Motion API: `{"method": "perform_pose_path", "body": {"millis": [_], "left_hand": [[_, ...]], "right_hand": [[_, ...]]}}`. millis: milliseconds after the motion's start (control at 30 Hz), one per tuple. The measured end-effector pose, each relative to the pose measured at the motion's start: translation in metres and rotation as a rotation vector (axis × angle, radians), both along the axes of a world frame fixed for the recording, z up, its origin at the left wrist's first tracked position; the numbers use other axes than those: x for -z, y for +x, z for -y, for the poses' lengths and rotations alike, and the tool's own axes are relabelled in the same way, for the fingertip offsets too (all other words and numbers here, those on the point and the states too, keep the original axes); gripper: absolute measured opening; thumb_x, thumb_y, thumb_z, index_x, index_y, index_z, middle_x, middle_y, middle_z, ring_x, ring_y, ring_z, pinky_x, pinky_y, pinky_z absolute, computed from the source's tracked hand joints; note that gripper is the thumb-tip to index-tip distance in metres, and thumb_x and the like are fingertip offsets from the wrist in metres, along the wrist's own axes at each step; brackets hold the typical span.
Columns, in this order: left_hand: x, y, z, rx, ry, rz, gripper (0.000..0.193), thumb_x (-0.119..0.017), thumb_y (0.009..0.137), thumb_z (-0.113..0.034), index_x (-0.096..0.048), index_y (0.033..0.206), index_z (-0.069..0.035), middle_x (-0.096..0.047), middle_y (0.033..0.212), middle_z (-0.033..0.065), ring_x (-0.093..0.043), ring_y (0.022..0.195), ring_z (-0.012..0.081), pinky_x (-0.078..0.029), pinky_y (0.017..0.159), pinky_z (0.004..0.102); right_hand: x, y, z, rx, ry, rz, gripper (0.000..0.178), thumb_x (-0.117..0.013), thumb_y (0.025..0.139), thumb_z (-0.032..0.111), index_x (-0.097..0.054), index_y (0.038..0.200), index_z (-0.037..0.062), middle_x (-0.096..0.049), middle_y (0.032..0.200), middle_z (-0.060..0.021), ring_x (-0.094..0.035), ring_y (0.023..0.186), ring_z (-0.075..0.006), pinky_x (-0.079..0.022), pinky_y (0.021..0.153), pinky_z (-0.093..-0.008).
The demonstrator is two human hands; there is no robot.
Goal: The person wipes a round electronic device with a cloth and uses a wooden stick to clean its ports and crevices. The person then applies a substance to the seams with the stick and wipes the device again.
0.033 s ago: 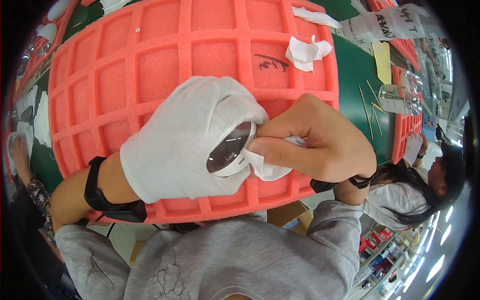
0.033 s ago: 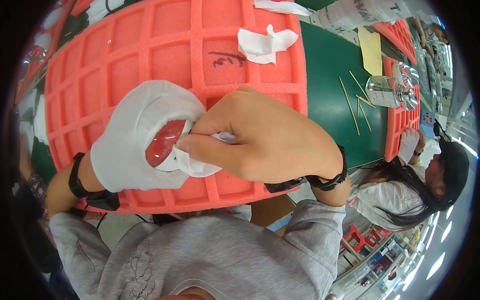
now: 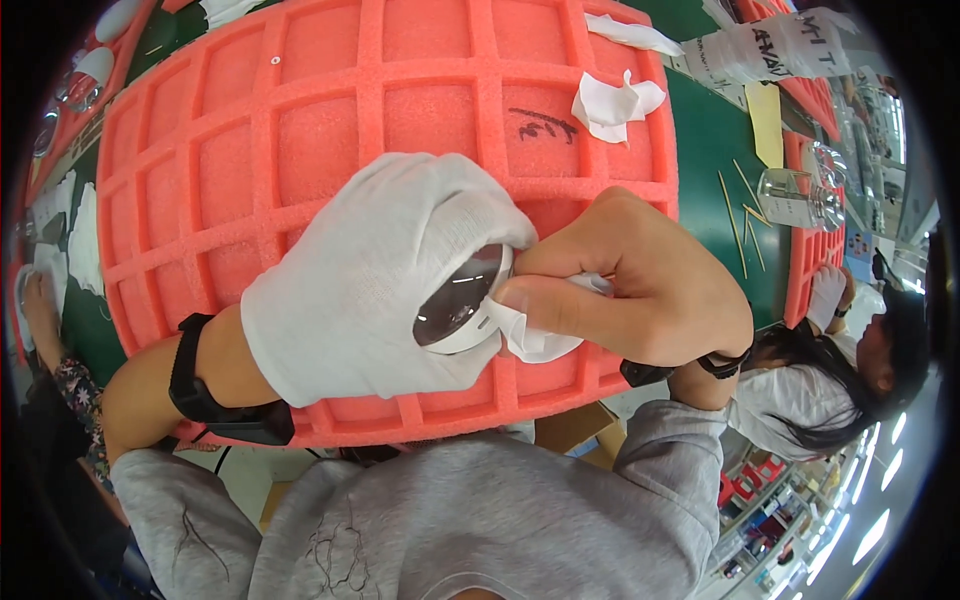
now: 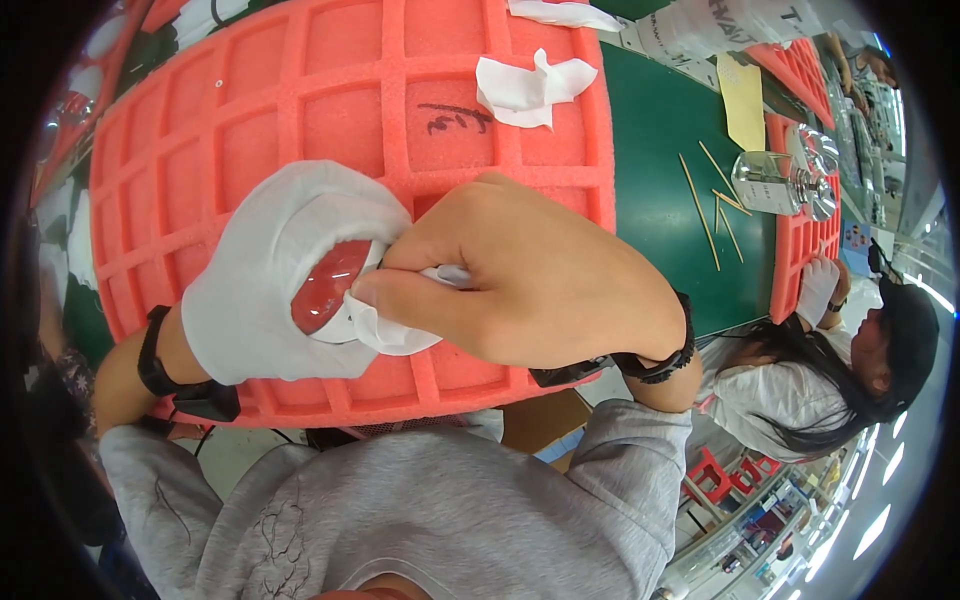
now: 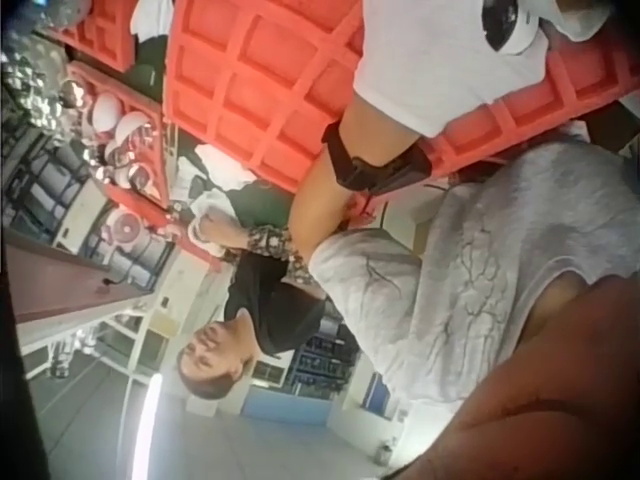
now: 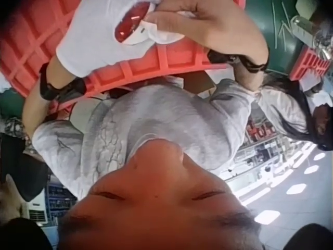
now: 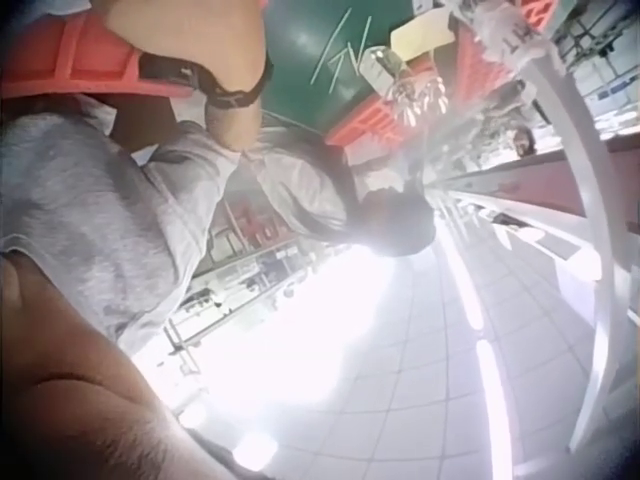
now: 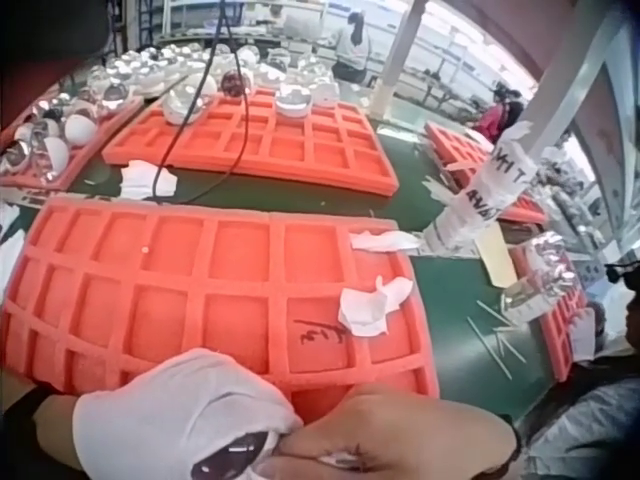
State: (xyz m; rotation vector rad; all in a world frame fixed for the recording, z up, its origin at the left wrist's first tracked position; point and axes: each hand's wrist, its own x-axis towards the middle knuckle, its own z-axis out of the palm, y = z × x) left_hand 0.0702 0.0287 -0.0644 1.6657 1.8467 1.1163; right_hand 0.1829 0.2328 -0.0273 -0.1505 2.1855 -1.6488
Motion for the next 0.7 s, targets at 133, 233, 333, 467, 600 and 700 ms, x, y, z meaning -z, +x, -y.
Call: {"method": "perform_pose_path", "body": {"millis": [133,233,333,467,600,700], "left_hand": [[0.0,0.0,0.001,0.007,0.007,0.006,0.064,-0.086,0.064,-0.023,-0.06,0.121,-0.007,-0.062,0.116,0.0107,-0.059,0.105,0.0338,-0.047,0.091,0.0424],[-0.001,-0.001,0.0,0.011,-0.022,0.043,0.062,-0.086,0.066,-0.025,-0.06,0.12,-0.008,-0.062,0.115,0.0102,-0.059,0.104,0.0333,-0.047,0.09,0.0421],[0.0,0.001,0.001,-0.005,-0.009,0.04,0.062,-0.086,0.067,-0.027,-0.06,0.12,-0.008,-0.062,0.115,0.0101,-0.06,0.103,0.0329,-0.047,0.09,0.0421],[-0.004,0.0,0.002,-0.011,-0.049,0.037,0.062,-0.085,0.068,-0.028,-0.06,0.121,-0.008,-0.062,0.115,0.0105,-0.06,0.104,0.0325,-0.047,0.091,0.0418],[-0.005,0.0,0.002,-0.019,-0.066,0.022,0.061,-0.084,0.069,-0.029,-0.06,0.12,-0.008,-0.061,0.115,0.0115,-0.06,0.104,0.0325,-0.047,0.091,0.0414],[-0.005,0.001,0.001,-0.024,-0.058,0.001,0.06,-0.084,0.069,-0.027,-0.06,0.12,-0.008,-0.061,0.114,0.0123,-0.06,0.103,0.0327,-0.047,0.091,0.0413]], "right_hand": [[-0.003,0.001,0.004,0.018,0.029,-0.035,0.024,-0.066,0.093,0.007,-0.063,0.072,-0.0046,-0.051,0.054,-0.011,-0.042,0.043,-0.0189,-0.033,0.044,-0.0327],[-0.005,0.002,0.009,0.034,0.07,-0.112,0.025,-0.066,0.092,0.007,-0.063,0.071,-0.0046,-0.05,0.053,-0.0109,-0.041,0.043,-0.0193,-0.032,0.044,-0.0328],[-0.012,0.002,0.014,0.047,0.149,-0.11,0.026,-0.067,0.092,0.007,-0.063,0.069,-0.0035,-0.05,0.052,-0.0108,-0.042,0.041,-0.0202,-0.031,0.044,-0.0329],[-0.013,0.002,0.021,0.109,0.187,-0.171,0.027,-0.068,0.091,0.008,-0.063,0.066,-0.0023,-0.049,0.051,-0.0107,-0.044,0.04,-0.0217,-0.031,0.043,-0.0335],[-0.017,0.0,0.022,0.092,0.248,-0.166,0.028,-0.068,0.092,0.009,-0.064,0.066,-0.0017,-0.05,0.051,-0.0107,-0.044,0.039,-0.0228,-0.032,0.043,-0.0339],[-0.015,0.004,0.028,0.104,0.32,-0.211,0.027,-0.068,0.092,0.009,-0.064,0.068,-0.0018,-0.05,0.051,-0.0108,-0.044,0.039,-0.0227,-0.032,0.043,-0.0339]]}}
